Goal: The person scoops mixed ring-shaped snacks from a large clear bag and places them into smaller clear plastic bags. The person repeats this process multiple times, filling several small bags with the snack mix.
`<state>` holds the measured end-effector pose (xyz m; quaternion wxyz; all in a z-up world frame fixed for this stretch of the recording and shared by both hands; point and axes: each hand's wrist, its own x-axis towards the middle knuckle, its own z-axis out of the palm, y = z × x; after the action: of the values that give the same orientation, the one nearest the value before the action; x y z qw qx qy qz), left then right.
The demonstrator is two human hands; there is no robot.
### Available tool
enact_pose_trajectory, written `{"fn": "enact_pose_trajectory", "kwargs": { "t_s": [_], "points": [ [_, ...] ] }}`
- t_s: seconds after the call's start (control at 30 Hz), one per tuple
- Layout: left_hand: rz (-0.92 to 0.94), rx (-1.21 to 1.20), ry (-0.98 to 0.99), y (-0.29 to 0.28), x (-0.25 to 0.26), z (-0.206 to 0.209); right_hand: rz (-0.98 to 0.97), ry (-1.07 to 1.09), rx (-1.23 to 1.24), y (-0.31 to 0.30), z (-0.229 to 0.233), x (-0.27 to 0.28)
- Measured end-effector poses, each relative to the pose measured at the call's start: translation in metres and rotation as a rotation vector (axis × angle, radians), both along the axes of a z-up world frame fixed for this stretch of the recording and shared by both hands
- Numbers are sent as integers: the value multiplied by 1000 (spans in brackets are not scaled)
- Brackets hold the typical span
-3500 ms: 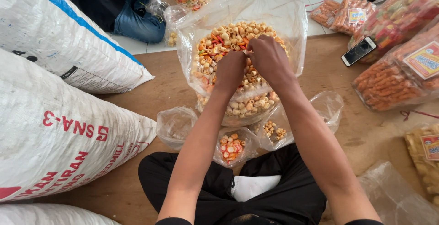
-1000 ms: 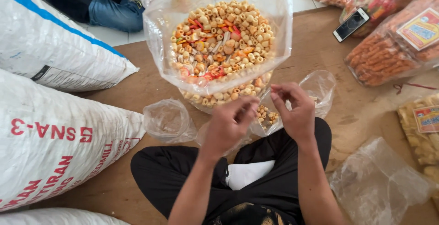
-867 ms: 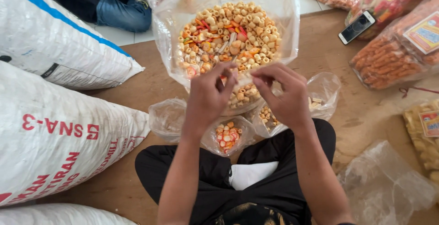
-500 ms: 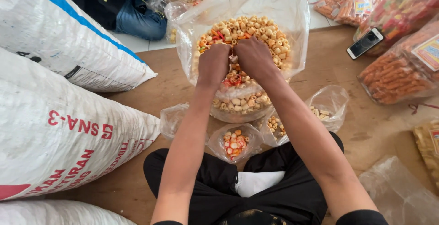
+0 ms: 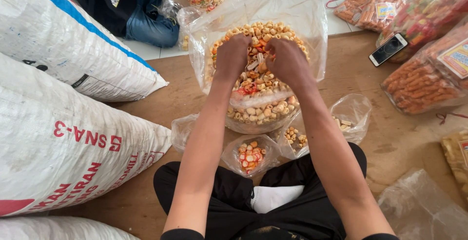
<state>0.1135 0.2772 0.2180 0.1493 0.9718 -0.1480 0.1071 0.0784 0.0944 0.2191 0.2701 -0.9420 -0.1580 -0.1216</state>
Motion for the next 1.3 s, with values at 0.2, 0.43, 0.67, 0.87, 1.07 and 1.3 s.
{"fn": "enact_pose_trajectory", "kwargs": {
  "t_s": [0.2,0.43,0.67,0.87,1.07,1.3],
  "points": [
    [37,168,-65,-16,12,-4,-71,-16,91,-2,37,-31],
    [48,162,-67,-17,-5,9,-21,-160,161,1,36,-44],
    [112,187,-142,-25,0,2,55,-317,288,6,51,-81],
    [115,203,-155,-27,-3,8,59,-345,289,4,48,-80],
    [121,69,-80,-18,-3,9,42,-367,303,1,43,-77],
    [-105,-458,-184,-5,-92,54,31,-457,337,1,37,-98]
  ]
}}
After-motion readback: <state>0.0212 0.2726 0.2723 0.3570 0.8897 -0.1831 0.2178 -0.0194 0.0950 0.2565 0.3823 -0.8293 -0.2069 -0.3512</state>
